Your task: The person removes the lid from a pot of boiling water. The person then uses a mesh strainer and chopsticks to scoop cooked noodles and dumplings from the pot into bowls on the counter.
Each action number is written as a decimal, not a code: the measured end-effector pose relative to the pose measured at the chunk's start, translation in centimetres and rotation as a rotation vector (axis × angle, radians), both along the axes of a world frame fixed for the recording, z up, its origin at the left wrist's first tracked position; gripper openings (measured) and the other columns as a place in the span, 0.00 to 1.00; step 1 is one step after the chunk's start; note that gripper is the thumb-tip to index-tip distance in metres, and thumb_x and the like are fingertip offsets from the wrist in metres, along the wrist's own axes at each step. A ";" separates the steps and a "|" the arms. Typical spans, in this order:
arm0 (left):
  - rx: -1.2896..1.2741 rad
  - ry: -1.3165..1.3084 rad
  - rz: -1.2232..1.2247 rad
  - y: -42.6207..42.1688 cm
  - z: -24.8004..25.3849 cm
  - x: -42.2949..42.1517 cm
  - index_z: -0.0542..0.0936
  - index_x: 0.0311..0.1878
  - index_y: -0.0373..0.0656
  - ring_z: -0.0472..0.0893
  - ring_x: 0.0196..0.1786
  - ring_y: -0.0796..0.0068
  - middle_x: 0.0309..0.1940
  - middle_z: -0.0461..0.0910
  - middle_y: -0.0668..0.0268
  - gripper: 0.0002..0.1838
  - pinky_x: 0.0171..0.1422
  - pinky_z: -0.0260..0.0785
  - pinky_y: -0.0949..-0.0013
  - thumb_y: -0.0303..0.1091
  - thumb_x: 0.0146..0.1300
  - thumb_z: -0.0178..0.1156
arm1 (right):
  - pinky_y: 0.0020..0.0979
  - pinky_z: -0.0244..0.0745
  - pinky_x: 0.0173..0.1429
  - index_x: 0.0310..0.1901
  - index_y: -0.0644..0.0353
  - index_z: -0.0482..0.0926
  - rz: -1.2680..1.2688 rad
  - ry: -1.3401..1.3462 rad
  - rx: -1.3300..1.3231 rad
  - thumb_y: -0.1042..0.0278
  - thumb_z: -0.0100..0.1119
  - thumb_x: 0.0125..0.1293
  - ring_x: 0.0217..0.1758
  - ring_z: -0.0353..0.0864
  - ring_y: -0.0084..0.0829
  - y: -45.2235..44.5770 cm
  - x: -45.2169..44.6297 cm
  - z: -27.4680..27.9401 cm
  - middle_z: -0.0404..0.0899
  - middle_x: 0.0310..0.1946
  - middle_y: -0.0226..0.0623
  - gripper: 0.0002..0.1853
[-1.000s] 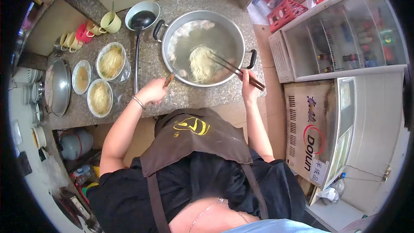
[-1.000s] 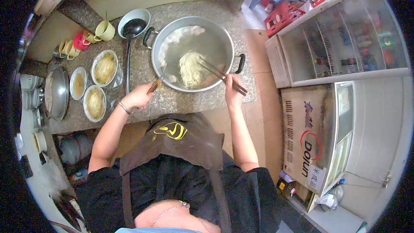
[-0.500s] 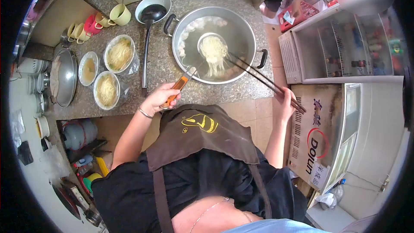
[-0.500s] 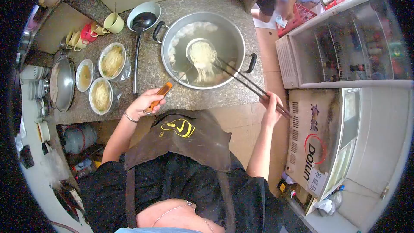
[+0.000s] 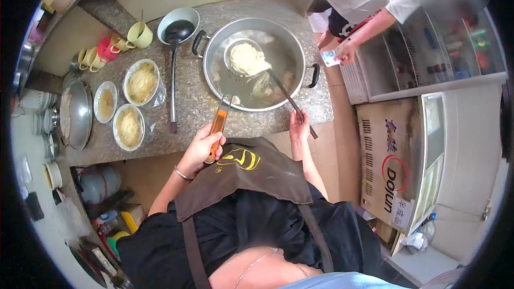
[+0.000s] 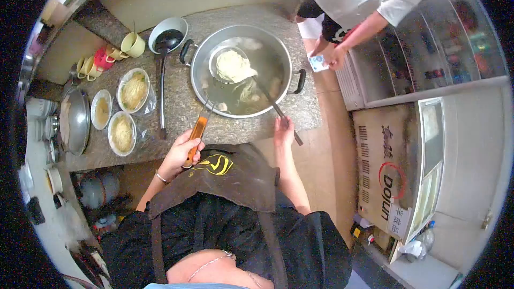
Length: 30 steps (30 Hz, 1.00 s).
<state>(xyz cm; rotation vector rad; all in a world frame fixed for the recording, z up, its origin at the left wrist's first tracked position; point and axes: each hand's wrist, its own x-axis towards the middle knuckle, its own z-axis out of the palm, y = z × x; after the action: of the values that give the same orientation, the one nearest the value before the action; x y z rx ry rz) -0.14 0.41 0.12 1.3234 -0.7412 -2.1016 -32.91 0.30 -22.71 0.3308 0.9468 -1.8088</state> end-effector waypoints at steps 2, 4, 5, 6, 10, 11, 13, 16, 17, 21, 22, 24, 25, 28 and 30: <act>0.017 -0.003 0.003 0.4 -0.2 0.5 0.67 0.50 0.43 0.70 0.18 0.82 0.27 0.72 0.69 0.10 0.19 0.63 0.78 0.31 0.66 0.47 | 0.36 0.75 0.56 0.42 0.63 0.74 -0.034 0.005 -0.027 0.64 0.50 0.68 0.45 0.77 0.36 -0.2 -0.3 0.1 0.77 0.38 0.40 0.11; 0.024 -0.006 0.023 0.4 -1.1 0.8 0.67 0.49 0.42 0.70 0.18 0.82 0.27 0.72 0.69 0.10 0.19 0.63 0.78 0.31 0.66 0.47 | 0.35 0.76 0.56 0.41 0.65 0.75 -0.017 0.028 -0.041 0.67 0.50 0.67 0.44 0.79 0.36 -0.5 -0.5 1.0 0.78 0.37 0.42 0.10; 0.026 -0.001 0.022 0.3 -1.5 0.9 0.67 0.48 0.42 0.70 0.18 0.82 0.27 0.72 0.69 0.09 0.19 0.63 0.78 0.32 0.67 0.47 | 0.35 0.75 0.57 0.41 0.64 0.75 0.016 0.064 -0.067 0.66 0.51 0.67 0.43 0.79 0.35 -0.5 -0.6 1.3 0.78 0.37 0.40 0.10; 0.039 -0.005 0.030 0.2 -1.7 0.8 0.68 0.46 0.43 0.70 0.19 0.83 0.27 0.72 0.69 0.08 0.19 0.63 0.78 0.32 0.66 0.48 | 0.35 0.75 0.57 0.42 0.64 0.75 0.034 0.084 -0.065 0.66 0.51 0.67 0.44 0.79 0.35 -0.6 -0.8 1.7 0.79 0.37 0.39 0.10; 0.049 0.032 0.024 0.0 -2.7 0.9 0.68 0.44 0.42 0.72 0.20 0.82 0.28 0.73 0.69 0.07 0.19 0.64 0.78 0.32 0.66 0.48 | 0.34 0.74 0.58 0.42 0.63 0.75 0.079 0.135 -0.118 0.63 0.51 0.67 0.44 0.78 0.34 -1.4 -0.8 3.3 0.79 0.38 0.37 0.11; 0.048 0.034 0.034 0.0 -2.9 0.8 0.68 0.44 0.42 0.72 0.20 0.82 0.28 0.73 0.69 0.07 0.19 0.64 0.78 0.32 0.66 0.48 | 0.34 0.74 0.58 0.42 0.63 0.75 0.089 0.137 -0.120 0.63 0.51 0.67 0.44 0.78 0.34 -1.5 -0.8 3.9 0.79 0.38 0.37 0.11; 0.065 0.034 0.049 -0.1 -3.3 0.6 0.69 0.44 0.42 0.71 0.19 0.82 0.28 0.74 0.68 0.07 0.19 0.64 0.78 0.32 0.66 0.49 | 0.34 0.74 0.57 0.43 0.62 0.75 0.120 0.191 -0.150 0.63 0.51 0.67 0.44 0.78 0.33 -1.9 -0.6 4.9 0.79 0.39 0.36 0.12; 0.069 0.045 0.062 -0.3 -3.8 0.5 0.69 0.43 0.42 0.72 0.19 0.82 0.28 0.74 0.67 0.06 0.19 0.65 0.78 0.32 0.65 0.50 | 0.33 0.75 0.56 0.45 0.62 0.74 0.126 0.234 -0.160 0.62 0.51 0.67 0.44 0.78 0.33 -2.3 -0.6 6.5 0.78 0.40 0.37 0.13; 0.069 0.048 0.067 -0.3 -4.0 0.5 0.69 0.43 0.42 0.72 0.19 0.82 0.28 0.74 0.67 0.06 0.19 0.65 0.78 0.32 0.65 0.50 | 0.33 0.75 0.56 0.46 0.63 0.74 0.117 0.265 -0.150 0.62 0.51 0.67 0.44 0.78 0.33 -2.4 -0.7 6.9 0.78 0.40 0.37 0.13; 0.066 0.053 0.047 -0.7 -4.3 0.6 0.69 0.42 0.42 0.72 0.19 0.82 0.27 0.74 0.68 0.06 0.19 0.64 0.78 0.32 0.65 0.50 | 0.34 0.74 0.55 0.47 0.62 0.73 0.146 0.348 -0.187 0.59 0.50 0.68 0.44 0.78 0.33 -2.5 -1.0 8.6 0.79 0.41 0.37 0.15; 0.068 0.055 0.049 -0.7 -4.3 0.6 0.68 0.42 0.42 0.72 0.19 0.82 0.26 0.74 0.68 0.06 0.19 0.64 0.79 0.32 0.65 0.50 | 0.33 0.75 0.54 0.47 0.62 0.73 0.140 0.366 -0.184 0.59 0.50 0.68 0.44 0.79 0.32 -2.6 -1.1 9.1 0.79 0.40 0.37 0.15; 0.066 0.063 0.052 -0.9 -4.6 0.5 0.68 0.41 0.42 0.72 0.19 0.82 0.26 0.74 0.68 0.06 0.19 0.63 0.79 0.32 0.65 0.50 | 0.32 0.75 0.53 0.47 0.62 0.73 0.142 0.370 -0.207 0.59 0.50 0.68 0.43 0.79 0.32 -2.8 -1.3 9.8 0.79 0.40 0.37 0.15; 0.066 0.067 0.050 -1.0 -4.7 0.5 0.68 0.41 0.42 0.72 0.19 0.82 0.26 0.74 0.68 0.06 0.19 0.63 0.79 0.32 0.65 0.50 | 0.32 0.76 0.53 0.47 0.63 0.73 0.139 0.370 -0.227 0.59 0.50 0.68 0.43 0.79 0.32 -2.9 -1.4 10.1 0.79 0.40 0.37 0.15; 0.065 0.073 0.037 -1.4 -4.8 0.5 0.68 0.42 0.42 0.71 0.19 0.82 0.26 0.74 0.69 0.06 0.19 0.63 0.79 0.32 0.65 0.50 | 0.31 0.76 0.52 0.48 0.63 0.73 0.131 0.384 -0.223 0.59 0.50 0.68 0.43 0.79 0.31 -3.0 -1.3 11.5 0.79 0.40 0.37 0.16; 0.065 0.069 0.036 -1.5 -4.8 0.5 0.68 0.42 0.43 0.71 0.19 0.82 0.26 0.73 0.69 0.06 0.19 0.63 0.78 0.32 0.65 0.50 | 0.32 0.75 0.53 0.48 0.63 0.73 0.144 0.395 -0.222 0.58 0.50 0.68 0.43 0.78 0.32 -3.0 -1.4 12.2 0.79 0.41 0.37 0.16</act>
<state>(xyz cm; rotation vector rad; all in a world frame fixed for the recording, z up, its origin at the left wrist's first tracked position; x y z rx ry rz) 0.35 -1.11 -4.64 1.2812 -0.6208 -2.1479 -34.27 -2.65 -10.53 -0.2375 0.9948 -1.8572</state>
